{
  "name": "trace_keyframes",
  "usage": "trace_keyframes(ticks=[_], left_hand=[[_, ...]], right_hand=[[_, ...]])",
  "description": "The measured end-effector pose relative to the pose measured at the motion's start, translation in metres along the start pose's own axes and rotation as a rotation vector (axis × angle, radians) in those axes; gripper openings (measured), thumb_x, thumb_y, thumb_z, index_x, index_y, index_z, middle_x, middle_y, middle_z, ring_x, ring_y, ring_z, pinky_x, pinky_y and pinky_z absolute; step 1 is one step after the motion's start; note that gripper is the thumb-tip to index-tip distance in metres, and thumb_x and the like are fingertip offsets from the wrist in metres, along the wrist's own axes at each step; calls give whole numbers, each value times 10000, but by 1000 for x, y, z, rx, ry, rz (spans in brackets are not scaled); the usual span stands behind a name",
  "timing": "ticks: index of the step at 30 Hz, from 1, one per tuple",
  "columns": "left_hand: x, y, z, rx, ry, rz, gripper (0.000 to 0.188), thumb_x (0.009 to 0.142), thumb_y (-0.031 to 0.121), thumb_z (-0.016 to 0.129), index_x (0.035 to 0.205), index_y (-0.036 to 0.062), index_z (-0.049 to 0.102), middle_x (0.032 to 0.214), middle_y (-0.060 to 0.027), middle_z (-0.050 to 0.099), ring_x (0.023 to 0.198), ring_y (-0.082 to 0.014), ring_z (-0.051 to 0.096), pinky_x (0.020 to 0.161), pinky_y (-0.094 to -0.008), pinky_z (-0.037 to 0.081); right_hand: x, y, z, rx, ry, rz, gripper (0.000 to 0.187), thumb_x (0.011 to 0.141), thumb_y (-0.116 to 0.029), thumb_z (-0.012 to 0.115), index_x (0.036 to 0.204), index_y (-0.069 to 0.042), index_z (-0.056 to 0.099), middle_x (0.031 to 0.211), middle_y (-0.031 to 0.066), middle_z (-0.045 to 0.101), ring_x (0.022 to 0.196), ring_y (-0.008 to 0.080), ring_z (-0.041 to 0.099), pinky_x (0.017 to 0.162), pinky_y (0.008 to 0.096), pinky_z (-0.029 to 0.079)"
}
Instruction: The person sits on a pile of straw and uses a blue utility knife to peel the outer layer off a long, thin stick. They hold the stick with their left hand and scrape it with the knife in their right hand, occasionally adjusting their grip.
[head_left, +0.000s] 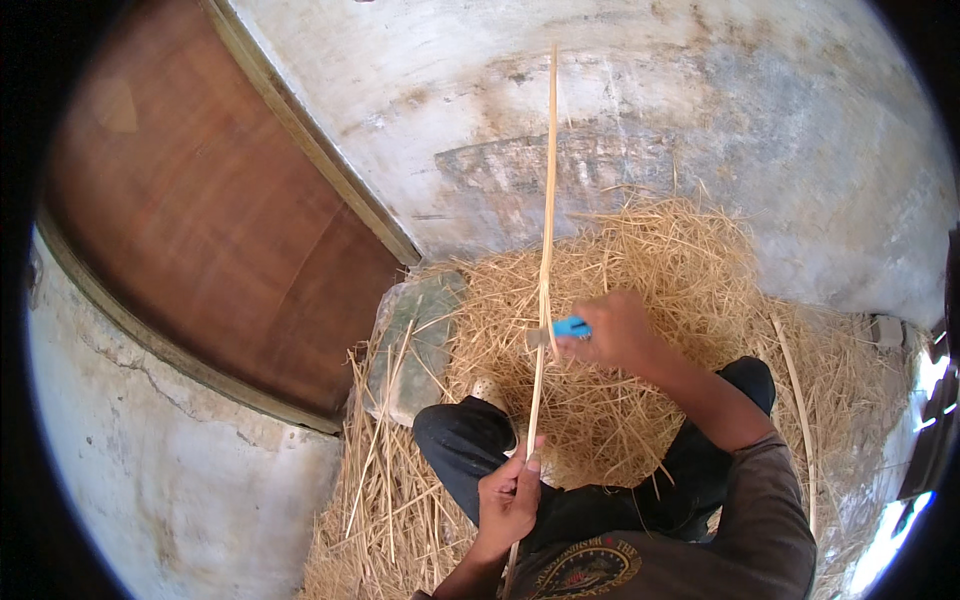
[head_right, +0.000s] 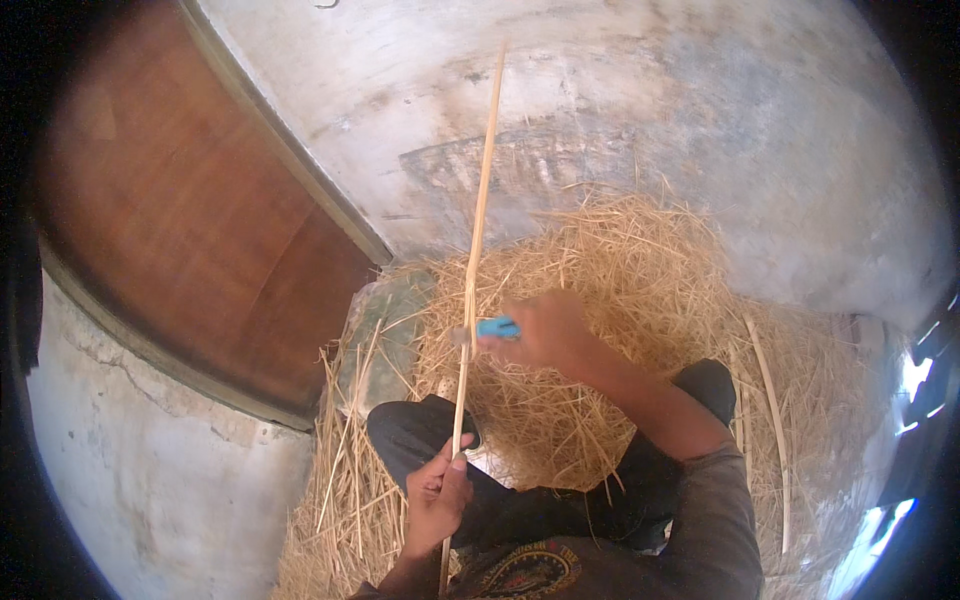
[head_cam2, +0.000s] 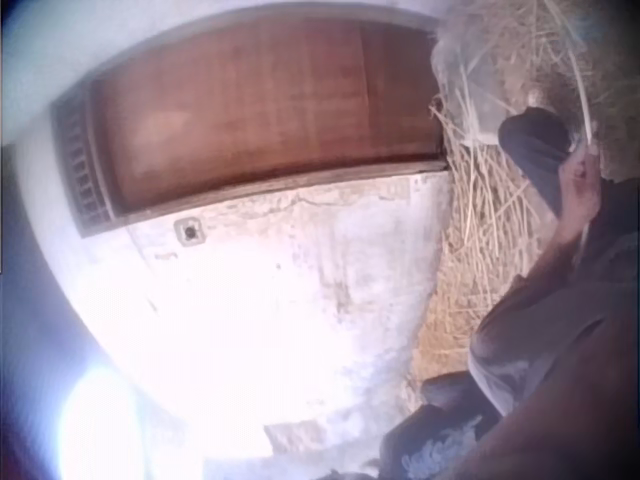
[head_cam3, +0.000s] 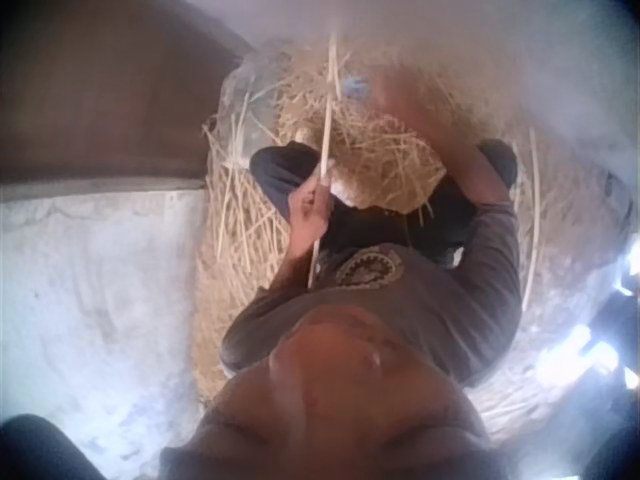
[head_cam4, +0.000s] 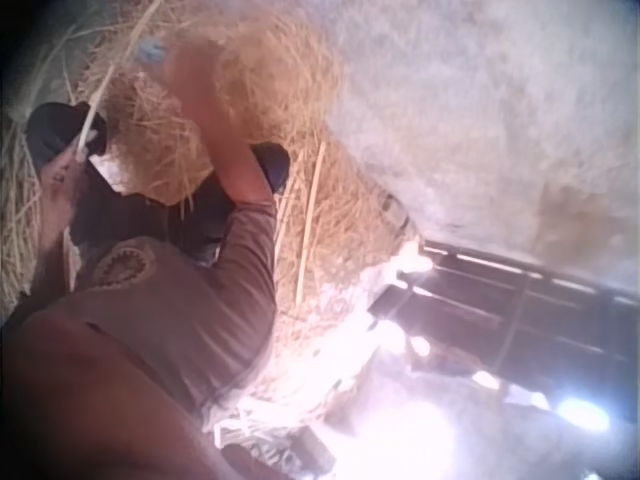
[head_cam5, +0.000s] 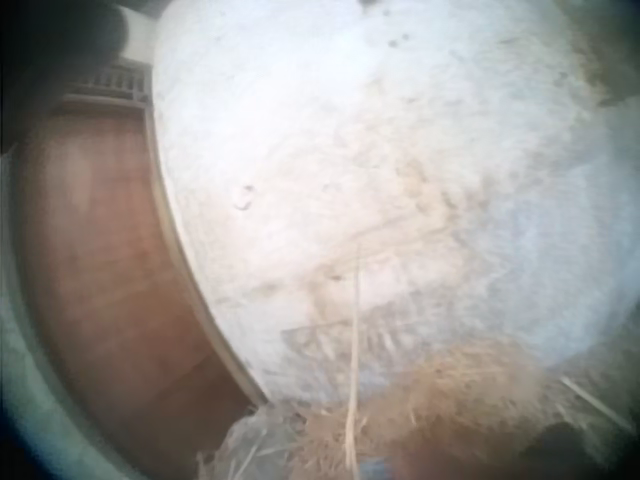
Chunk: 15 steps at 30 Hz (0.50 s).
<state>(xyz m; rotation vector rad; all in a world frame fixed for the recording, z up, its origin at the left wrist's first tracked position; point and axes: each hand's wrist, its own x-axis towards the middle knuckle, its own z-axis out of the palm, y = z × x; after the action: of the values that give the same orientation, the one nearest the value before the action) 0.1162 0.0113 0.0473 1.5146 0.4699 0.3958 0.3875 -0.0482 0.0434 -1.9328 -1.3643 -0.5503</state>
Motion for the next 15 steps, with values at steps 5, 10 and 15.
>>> trace_keyframes(ticks=[5, 10, 15], left_hand=[[-9, 3, 3, 63, -61, -85, 323, 979, 123, 477, 1271, -4, 531, 600, 84, 406, 507, 1, 342, 456, -190, 251], [-33, 3, -21, 352, -139, 165, 285, 971, 112, 490, 1210, -17, 575, 628, 85, 419, 554, -28, 391, 488, -217, 307], [1, 9, -13, 0, 34, -65, 331, 986, 118, 460, 1287, -9, 510, 579, 73, 395, 476, -11, 338, 436, -206, 265]], right_hand=[[6, 51, 5, -268, -65, 4, 600, 798, -650, 553, 608, -81, 580, 486, 69, 534, 444, 258, 560, 458, 411, 423], [16, 183, -79, -139, 92, 1066, 754, 904, -665, 316, 748, -10, 657, 568, 93, 588, 549, 234, 595, 547, 421, 469], [19, 71, -17, -44, -208, 760, 759, 849, -737, 353, 576, -58, 555, 465, 56, 451, 439, 214, 472, 454, 393, 385]])
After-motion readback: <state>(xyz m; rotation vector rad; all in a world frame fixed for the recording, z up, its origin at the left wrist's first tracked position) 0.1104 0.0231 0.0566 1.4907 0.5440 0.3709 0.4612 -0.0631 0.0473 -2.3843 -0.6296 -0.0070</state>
